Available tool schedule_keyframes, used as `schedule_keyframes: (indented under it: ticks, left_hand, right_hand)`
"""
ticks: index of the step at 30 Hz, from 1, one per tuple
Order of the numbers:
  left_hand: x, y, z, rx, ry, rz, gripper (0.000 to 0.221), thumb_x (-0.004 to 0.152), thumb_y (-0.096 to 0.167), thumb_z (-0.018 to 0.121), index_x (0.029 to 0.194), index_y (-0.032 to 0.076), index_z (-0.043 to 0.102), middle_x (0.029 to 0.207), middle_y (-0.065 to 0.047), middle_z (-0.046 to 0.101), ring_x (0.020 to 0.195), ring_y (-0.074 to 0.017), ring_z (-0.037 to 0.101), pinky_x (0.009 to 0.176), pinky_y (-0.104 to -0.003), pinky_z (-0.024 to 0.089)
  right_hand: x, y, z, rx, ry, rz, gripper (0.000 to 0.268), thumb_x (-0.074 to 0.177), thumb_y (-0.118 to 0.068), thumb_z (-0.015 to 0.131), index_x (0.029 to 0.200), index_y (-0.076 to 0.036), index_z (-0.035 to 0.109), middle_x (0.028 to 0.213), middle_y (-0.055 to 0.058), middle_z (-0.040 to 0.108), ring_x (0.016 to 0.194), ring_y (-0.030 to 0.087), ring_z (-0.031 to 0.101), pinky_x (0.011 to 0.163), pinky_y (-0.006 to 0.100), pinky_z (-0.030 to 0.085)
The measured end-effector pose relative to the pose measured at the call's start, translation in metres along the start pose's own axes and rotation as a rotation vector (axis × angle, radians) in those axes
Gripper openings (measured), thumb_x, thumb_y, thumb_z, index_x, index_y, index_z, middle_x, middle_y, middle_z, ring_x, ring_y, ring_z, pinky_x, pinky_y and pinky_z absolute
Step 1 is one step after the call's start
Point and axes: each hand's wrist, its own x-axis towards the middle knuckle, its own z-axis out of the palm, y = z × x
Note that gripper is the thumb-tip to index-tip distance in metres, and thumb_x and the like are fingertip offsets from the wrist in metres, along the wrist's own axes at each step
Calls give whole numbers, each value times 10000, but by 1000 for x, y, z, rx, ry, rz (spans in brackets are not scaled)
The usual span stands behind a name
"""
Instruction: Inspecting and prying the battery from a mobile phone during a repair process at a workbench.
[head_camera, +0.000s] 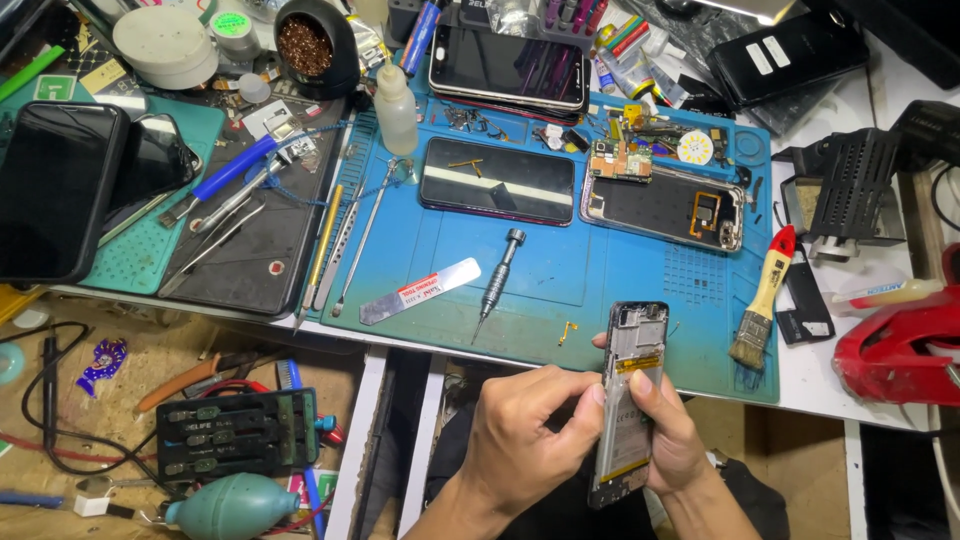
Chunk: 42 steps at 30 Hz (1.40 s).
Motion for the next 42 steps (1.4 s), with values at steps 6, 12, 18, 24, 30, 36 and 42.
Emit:
schedule_keyframes:
  ticks: [6, 12, 18, 24, 30, 36, 42]
  left_hand:
    - [-1, -2, 1, -12, 17, -4, 71, 920, 97, 695, 865, 56, 716, 734, -43, 723, 571, -164, 653, 530, -294, 493]
    - [-1, -1, 1, -9, 25, -11, 85, 918, 72, 682, 847, 50, 723, 744, -47, 740, 576, -168, 668, 527, -294, 506]
    - [1, -7, -3, 123, 5, 35, 103, 939, 84, 662, 860, 38, 710, 753, -49, 736, 613, -186, 696, 520, -311, 510]
    - [-2, -13, -1, 202, 23, 49, 101, 905, 38, 672, 807, 61, 670, 699, -32, 682, 557, -184, 612, 497, -329, 465]
    - [0, -14, -5, 315, 15, 51, 117, 882, 90, 695, 767, 110, 683, 620, -10, 614, 484, -193, 529, 448, -347, 407]
    - [5, -7, -7, 65, -23, -118, 113, 796, 36, 680, 705, 102, 676, 652, 23, 679, 562, -102, 586, 495, -283, 436]
    - [6, -1, -8, -308, -141, -384, 100, 880, 49, 694, 789, 58, 734, 656, -18, 753, 551, -68, 683, 530, -212, 580]
  right_hand:
    - [0, 1, -5, -47, 14, -12, 577, 933, -330, 676, 1410, -28, 556, 911, 44, 653, 742, 163, 628, 658, 298, 522]
    - [0, 0, -3, -86, 38, -29, 605, 902, -340, 707, 1393, -17, 564, 898, 40, 659, 725, 152, 630, 655, 289, 516]
    - [0, -2, 1, -236, 148, -82, 385, 920, -251, 680, 1192, 21, 659, 1016, 143, 751, 854, 257, 721, 729, 384, 598]
    - [-3, -8, 17, -437, 239, -94, 400, 861, -264, 697, 1133, 29, 696, 978, 168, 777, 808, 304, 755, 664, 429, 633]
    - [-3, -12, 24, -522, 234, -102, 408, 862, -260, 686, 1138, 38, 727, 1029, 182, 800, 882, 301, 773, 747, 438, 653]
    - [-4, -9, 14, -337, 153, -40, 377, 898, -261, 677, 1150, 19, 689, 978, 151, 767, 828, 265, 731, 704, 395, 605]
    - [-4, -10, 7, 87, -75, 160, 647, 913, -338, 696, 1440, -49, 456, 773, 183, 695, 596, 264, 729, 486, 442, 667]
